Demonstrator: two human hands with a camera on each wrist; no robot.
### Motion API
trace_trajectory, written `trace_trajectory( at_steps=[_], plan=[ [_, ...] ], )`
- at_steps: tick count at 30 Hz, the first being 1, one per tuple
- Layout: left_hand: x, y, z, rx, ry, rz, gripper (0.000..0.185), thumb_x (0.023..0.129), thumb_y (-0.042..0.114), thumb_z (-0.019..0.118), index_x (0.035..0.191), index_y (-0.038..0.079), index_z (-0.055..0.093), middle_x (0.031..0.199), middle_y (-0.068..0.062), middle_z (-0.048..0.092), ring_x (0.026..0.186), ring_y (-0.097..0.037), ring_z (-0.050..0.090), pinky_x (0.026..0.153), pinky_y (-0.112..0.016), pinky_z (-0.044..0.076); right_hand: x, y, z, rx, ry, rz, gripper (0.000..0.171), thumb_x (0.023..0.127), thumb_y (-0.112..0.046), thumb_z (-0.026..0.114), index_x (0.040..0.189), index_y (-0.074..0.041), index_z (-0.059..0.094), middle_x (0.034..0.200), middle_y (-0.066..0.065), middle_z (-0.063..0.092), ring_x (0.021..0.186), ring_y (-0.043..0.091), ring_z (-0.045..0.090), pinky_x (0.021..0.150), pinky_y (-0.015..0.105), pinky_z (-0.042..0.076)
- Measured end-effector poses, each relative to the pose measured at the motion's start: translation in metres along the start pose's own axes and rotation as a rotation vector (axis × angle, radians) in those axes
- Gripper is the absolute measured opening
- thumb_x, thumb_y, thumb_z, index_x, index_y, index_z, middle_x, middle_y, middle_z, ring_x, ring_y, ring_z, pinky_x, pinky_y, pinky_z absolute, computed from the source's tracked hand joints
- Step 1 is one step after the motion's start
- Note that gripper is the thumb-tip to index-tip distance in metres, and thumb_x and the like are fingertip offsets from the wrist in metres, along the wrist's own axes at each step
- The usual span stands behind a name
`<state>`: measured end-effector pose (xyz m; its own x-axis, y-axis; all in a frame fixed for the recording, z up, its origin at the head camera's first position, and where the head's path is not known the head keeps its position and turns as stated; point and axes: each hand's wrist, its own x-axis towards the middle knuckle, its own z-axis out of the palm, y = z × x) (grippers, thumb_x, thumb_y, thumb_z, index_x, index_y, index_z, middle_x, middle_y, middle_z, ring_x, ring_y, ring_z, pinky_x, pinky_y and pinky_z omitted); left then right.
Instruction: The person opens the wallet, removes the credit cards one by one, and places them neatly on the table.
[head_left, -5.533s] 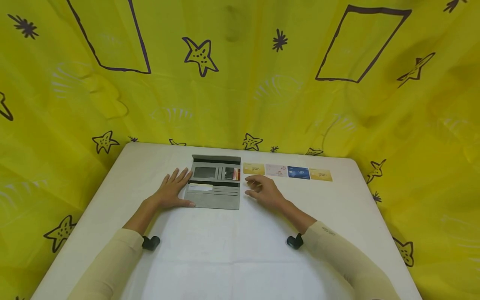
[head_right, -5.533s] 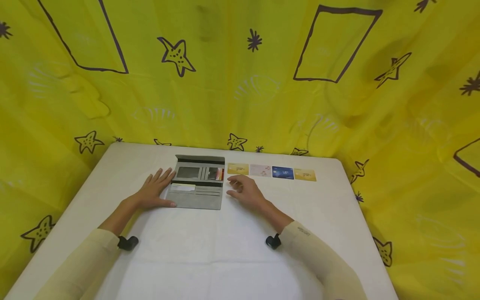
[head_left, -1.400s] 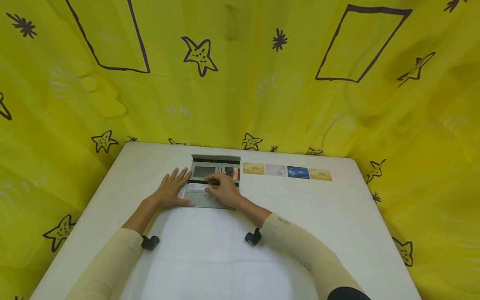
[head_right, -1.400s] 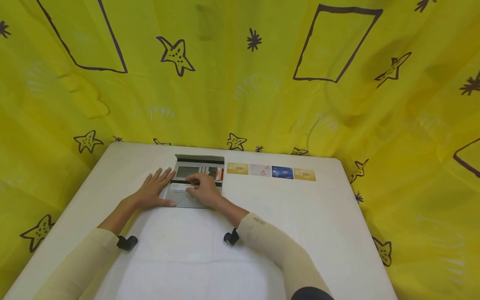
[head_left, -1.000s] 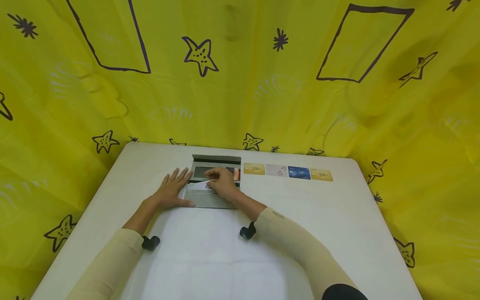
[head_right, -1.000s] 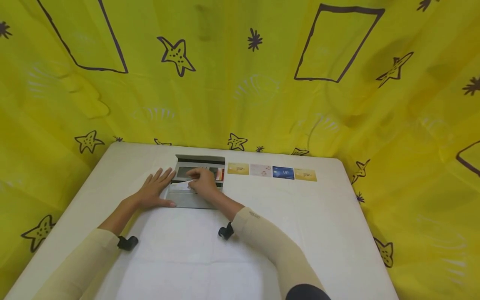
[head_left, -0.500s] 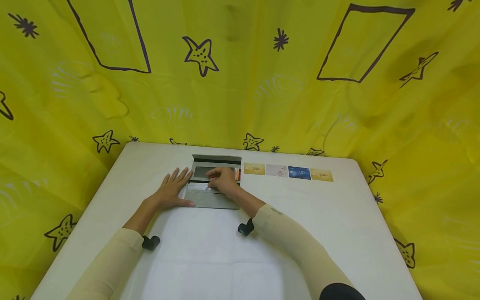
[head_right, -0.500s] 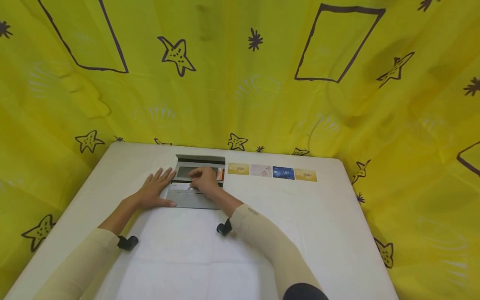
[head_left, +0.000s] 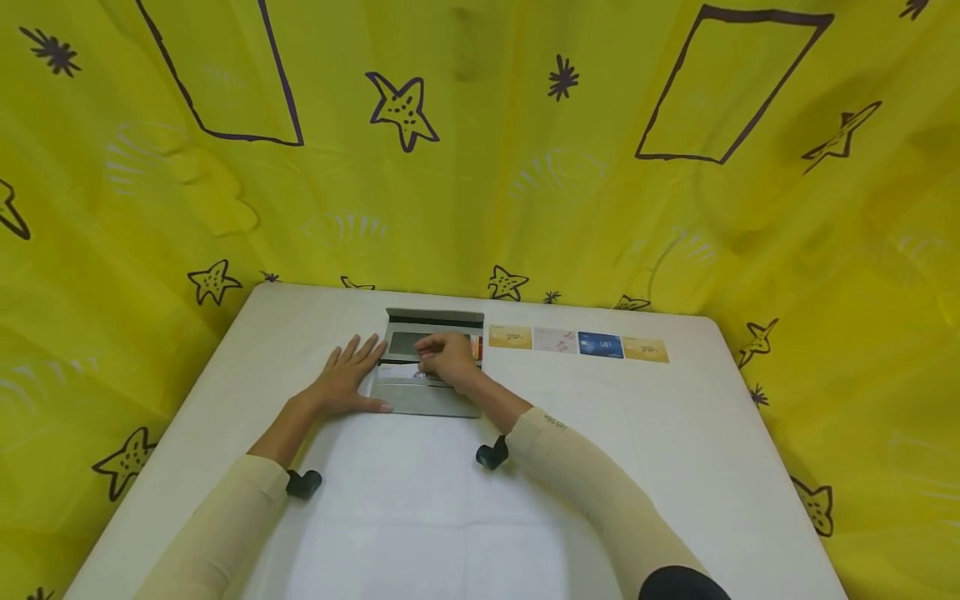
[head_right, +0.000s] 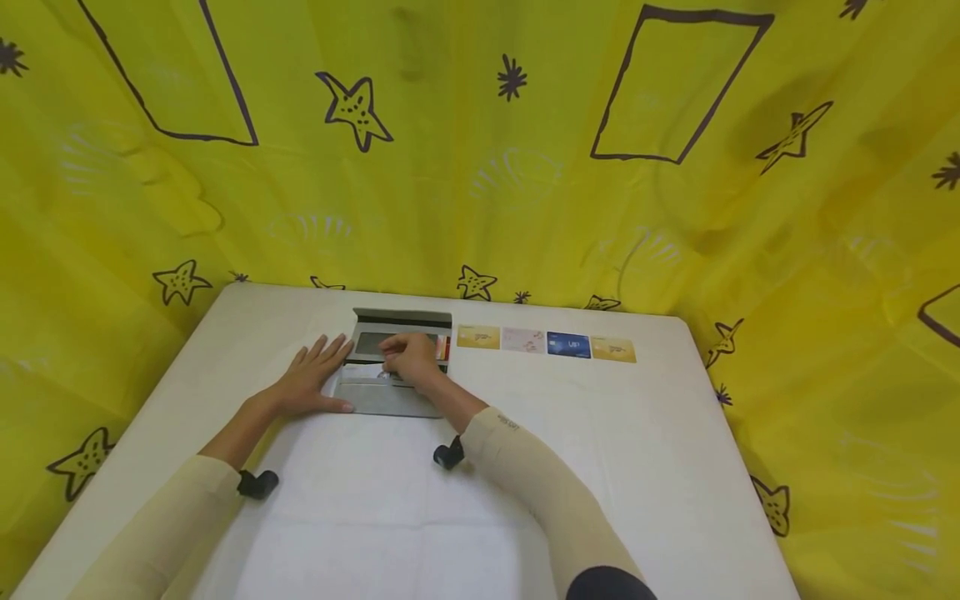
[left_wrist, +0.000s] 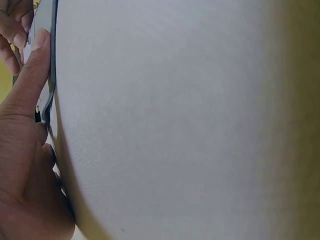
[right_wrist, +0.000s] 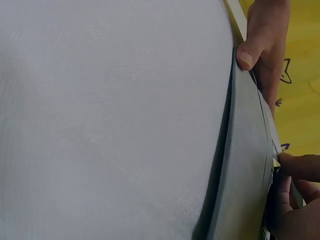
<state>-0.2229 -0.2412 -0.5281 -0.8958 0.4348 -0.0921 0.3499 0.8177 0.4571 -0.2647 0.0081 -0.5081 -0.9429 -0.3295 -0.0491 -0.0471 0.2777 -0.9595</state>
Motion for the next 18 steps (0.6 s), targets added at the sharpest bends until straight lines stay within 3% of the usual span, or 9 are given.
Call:
trace_trajectory(
  at_steps=[9,18],
  plan=[
    [-0.0011,-0.0006,-0.0023,-0.005,-0.002,0.002,0.120,0.083,0.057,0.085,0.167,0.002,0.019,0.174,-0.023,0.009,0.158,-0.049,-0.004,0.122,-0.069,-0.003,0.0022,0.0002,-0.0015,-0.118,-0.037,-0.048,0.029,0.081,0.013,0.083,0.108,0.006,0.077,0.099,0.013,0.076,0.085,0.013,0.067,0.076,0.023,0.058],
    [0.0019,-0.0036,0.0010,0.006,-0.007,0.005,0.121,0.082,0.059,0.085,0.167,0.002,0.020,0.174,-0.022,0.010,0.158,-0.049,-0.003,0.121,-0.070,-0.003,0.0032,-0.0030,0.0065,-0.378,-0.091,-0.111,0.025,0.080,0.003,0.089,0.102,-0.002,0.079,0.092,0.003,0.071,0.086,0.013,0.064,0.077,0.024,0.054]
  ],
)
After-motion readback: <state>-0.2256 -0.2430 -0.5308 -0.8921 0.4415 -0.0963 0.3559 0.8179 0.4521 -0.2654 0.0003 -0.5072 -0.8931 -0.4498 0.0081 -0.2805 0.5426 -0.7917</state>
